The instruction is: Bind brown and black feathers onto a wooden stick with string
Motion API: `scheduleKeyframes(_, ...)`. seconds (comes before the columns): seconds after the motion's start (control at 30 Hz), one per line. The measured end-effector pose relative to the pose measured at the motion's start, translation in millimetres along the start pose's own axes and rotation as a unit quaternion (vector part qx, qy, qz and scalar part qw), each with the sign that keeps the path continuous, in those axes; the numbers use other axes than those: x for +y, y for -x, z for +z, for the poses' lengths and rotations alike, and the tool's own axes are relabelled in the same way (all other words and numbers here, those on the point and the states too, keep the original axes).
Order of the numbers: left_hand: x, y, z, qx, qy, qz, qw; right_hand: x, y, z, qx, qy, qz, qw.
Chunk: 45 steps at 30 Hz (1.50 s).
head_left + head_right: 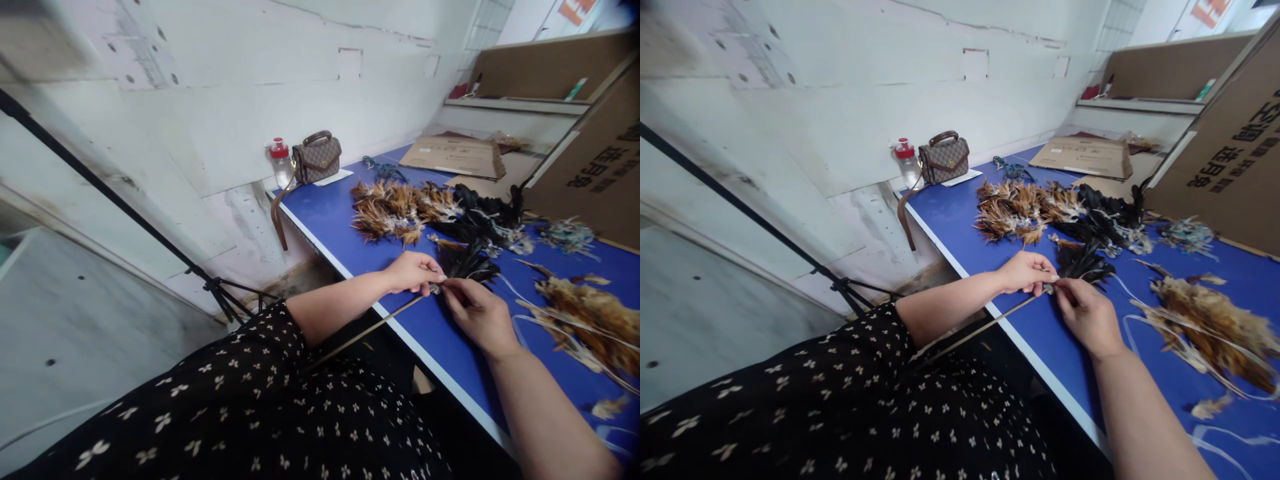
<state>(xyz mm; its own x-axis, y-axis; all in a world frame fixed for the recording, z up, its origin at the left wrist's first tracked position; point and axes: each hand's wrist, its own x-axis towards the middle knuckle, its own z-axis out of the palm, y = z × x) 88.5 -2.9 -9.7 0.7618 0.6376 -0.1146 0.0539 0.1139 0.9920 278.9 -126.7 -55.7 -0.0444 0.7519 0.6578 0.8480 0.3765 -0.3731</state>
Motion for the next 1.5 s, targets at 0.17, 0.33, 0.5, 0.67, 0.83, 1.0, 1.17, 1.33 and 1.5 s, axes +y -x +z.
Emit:
scheduleKeyframes(0.17, 1.8, -1.8, 3.0, 0.018, 0.019, -0.022, 0.999, -1.9, -0.5, 1.0, -0.002, 0.009, -0.01, 1.0)
scheduleKeyframes(0.33, -5.0, -8.7, 3.1, 0.025, 0.003, -0.031, 0.999, -8.4, -4.4, -1.8, -0.011, 0.022, -0.028, 0.999)
scheduleKeyframes(0.5, -5.3, -7.1, 3.6, 0.033, -0.001, -0.021, 0.999, -9.5, -4.0, 0.0, -0.023, 0.069, -0.022, 0.997)
scheduleKeyframes(0.67, -11.0, -8.6, 3.3, 0.032, -0.021, 0.003, 0.999, -7.9, -0.3, 3.1, -0.036, 0.114, 0.037, 0.992)
scheduleKeyframes(0.83, -22.2, -14.1, -2.9, 0.068, -0.084, 0.059, 0.992, -6.8, -1.2, 0.7, -0.088, 0.105, 0.122, 0.983)
scheduleKeyframes(1.0, -28.1, -11.3, -10.3, 0.02, -0.211, 0.252, 0.944, -5.3, -6.3, -1.9, -0.122, 0.058, 0.176, 0.975)
scheduleKeyframes(1.17, -31.6, -5.5, -11.0, -0.02, -0.342, 0.295, 0.892, -1.0, -10.0, -5.5, -0.123, -0.031, 0.217, 0.968)
scheduleKeyframes(1.33, -28.0, -1.5, -8.4, 0.003, -0.41, 0.281, 0.868, 6.7, -10.0, -6.4, -0.124, -0.093, 0.238, 0.959)
scheduleKeyframes(1.5, -27.5, -1.2, -5.8, 0.021, -0.428, 0.275, 0.86, 9.8, -8.9, -3.9, -0.107, -0.114, 0.242, 0.958)
